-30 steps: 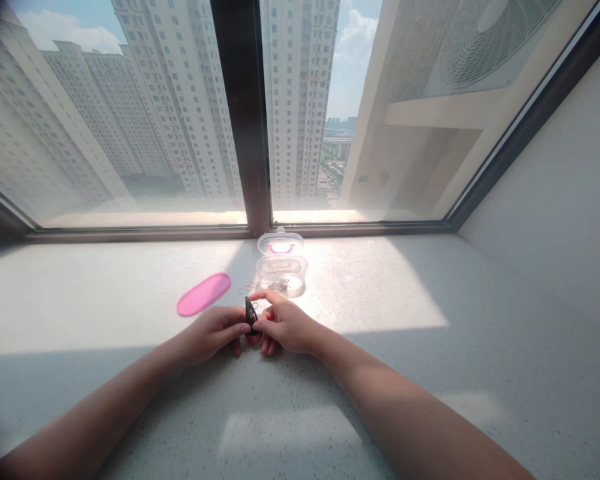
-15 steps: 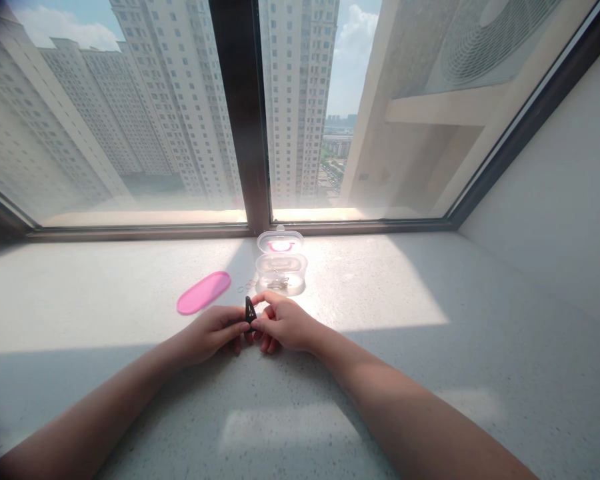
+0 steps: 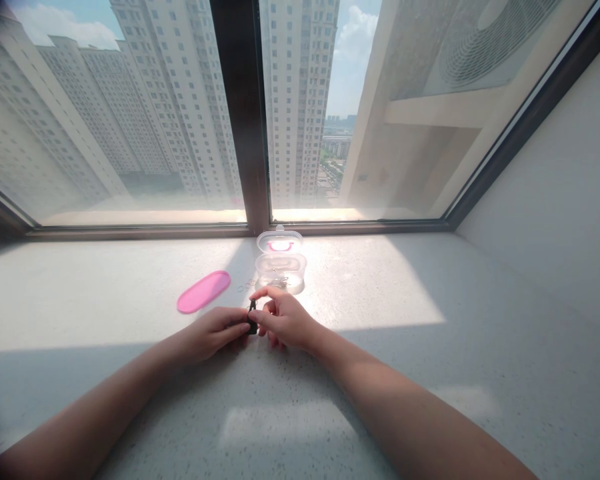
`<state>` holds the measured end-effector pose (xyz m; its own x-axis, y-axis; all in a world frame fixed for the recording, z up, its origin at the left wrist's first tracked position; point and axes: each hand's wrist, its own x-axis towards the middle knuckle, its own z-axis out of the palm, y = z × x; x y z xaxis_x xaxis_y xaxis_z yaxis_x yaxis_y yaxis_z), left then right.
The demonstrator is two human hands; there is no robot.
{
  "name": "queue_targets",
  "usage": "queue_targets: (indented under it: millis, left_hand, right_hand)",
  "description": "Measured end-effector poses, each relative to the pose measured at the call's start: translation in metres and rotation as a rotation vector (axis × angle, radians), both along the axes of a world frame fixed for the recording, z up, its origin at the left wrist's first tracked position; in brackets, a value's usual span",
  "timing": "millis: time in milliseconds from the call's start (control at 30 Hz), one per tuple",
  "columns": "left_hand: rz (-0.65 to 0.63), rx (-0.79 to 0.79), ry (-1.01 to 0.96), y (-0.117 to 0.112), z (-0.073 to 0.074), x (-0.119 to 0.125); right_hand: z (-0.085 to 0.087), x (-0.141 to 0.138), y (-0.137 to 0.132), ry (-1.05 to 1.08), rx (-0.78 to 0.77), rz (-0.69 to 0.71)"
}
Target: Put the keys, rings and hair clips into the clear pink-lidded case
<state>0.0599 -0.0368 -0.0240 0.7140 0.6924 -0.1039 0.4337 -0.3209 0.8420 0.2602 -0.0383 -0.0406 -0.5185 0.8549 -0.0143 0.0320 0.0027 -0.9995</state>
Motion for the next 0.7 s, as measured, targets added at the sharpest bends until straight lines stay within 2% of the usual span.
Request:
queue_targets:
  millis: [133,267,400,500,633,700]
  left_hand:
    - [-0.04,0.215,0.129,-0.003,0.007,0.004]
    - [-0.022,0.298,0.187,-0.004,0.01,0.004]
    - [0.01,0.34,0.176,-0.003,0.01,0.002]
    - [0.029,0.387,0.186,-0.003,0.011,0.001]
    - [0.053,0.42,0.168,-0.002,0.007,-0.003]
    - [0.1,0.473,0.115,0.003,0.004,-0.009]
  right_hand:
    - [-0.001,-0.004,0.0,-0.049,0.152,-0.134]
    - [0.004,0.001,0.004,-0.093,0.249,-0.18]
    - [0.009,0.007,0.008,-0.086,0.169,-0.211]
    - [0.01,0.009,0.009,-0.05,0.113,-0.169]
    - [0.016,0.013,0.013,0.001,0.142,-0.121]
    - [0.022,0.018,0.019,0.018,0.157,-0.19]
